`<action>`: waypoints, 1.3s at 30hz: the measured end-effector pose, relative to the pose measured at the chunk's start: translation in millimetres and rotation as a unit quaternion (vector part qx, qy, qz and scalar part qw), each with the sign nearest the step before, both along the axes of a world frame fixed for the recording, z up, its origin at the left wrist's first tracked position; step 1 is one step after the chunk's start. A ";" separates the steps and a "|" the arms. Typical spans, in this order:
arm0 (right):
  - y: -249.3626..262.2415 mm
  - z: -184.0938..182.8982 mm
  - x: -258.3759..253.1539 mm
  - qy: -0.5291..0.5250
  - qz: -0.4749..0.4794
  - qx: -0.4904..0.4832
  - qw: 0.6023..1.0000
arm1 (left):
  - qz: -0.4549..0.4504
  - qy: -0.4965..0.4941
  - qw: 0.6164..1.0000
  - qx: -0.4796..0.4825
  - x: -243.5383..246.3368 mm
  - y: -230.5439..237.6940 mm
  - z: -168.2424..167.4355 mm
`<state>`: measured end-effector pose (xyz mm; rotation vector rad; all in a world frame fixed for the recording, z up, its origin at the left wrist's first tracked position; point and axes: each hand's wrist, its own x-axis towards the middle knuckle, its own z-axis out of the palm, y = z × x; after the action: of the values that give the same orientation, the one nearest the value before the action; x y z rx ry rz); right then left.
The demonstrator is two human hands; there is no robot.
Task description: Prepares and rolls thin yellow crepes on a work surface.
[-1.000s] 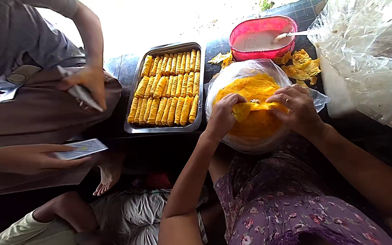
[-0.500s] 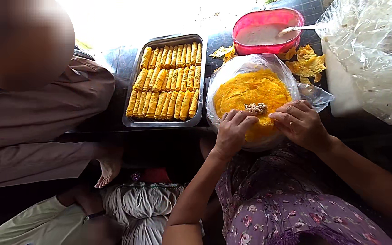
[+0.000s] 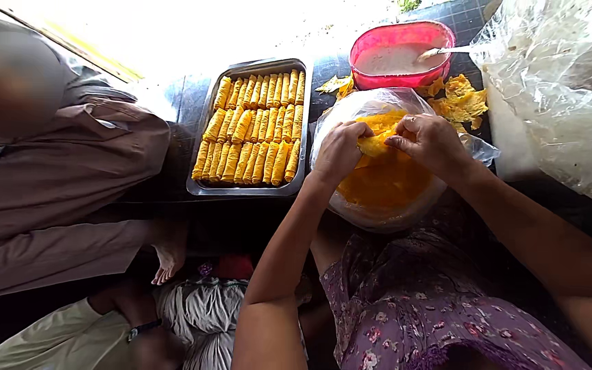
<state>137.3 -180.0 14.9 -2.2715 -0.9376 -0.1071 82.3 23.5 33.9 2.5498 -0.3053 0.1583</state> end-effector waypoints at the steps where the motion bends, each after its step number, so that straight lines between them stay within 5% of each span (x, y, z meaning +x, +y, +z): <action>1: 1.2 0.4 3.6 0.015 -0.001 -0.008 1.000 | -0.003 0.017 1.000 0.007 4.1 1.3 0.2; 13: -9.5 5.5 9.4 0.071 0.055 -0.036 0.995 | -0.005 0.077 0.997 0.013 -6.3 3.1 -0.2; 17: -13.0 9.9 7.6 -0.040 0.018 0.012 0.999 | 0.013 0.090 0.995 -0.028 -1.4 4.2 3.9; 21: -16.1 9.8 -13.4 -0.184 -0.016 0.050 0.982 | 0.081 -0.006 0.997 -0.019 -3.7 3.8 5.3; 24: -17.2 8.3 -39.2 -0.191 0.014 0.056 0.980 | 0.103 -0.127 0.986 0.022 -17.7 -1.1 11.2; 27: -14.2 -5.2 -52.3 -0.209 0.063 0.066 0.974 | 0.067 -0.141 0.987 0.043 -45.1 -14.5 20.1; 33: -8.4 -12.4 -41.8 -0.149 0.087 0.029 0.985 | 0.036 -0.105 0.992 0.056 -55.3 -27.1 -12.7; 39: -1.9 -3.3 -33.1 -0.095 0.125 -0.006 0.988 | 0.026 -0.044 0.998 0.048 -54.7 -25.4 -5.1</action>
<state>104.3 -181.9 11.5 -2.1613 -1.3170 -0.2103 27.6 -1.9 28.9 2.6514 -0.2852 0.2816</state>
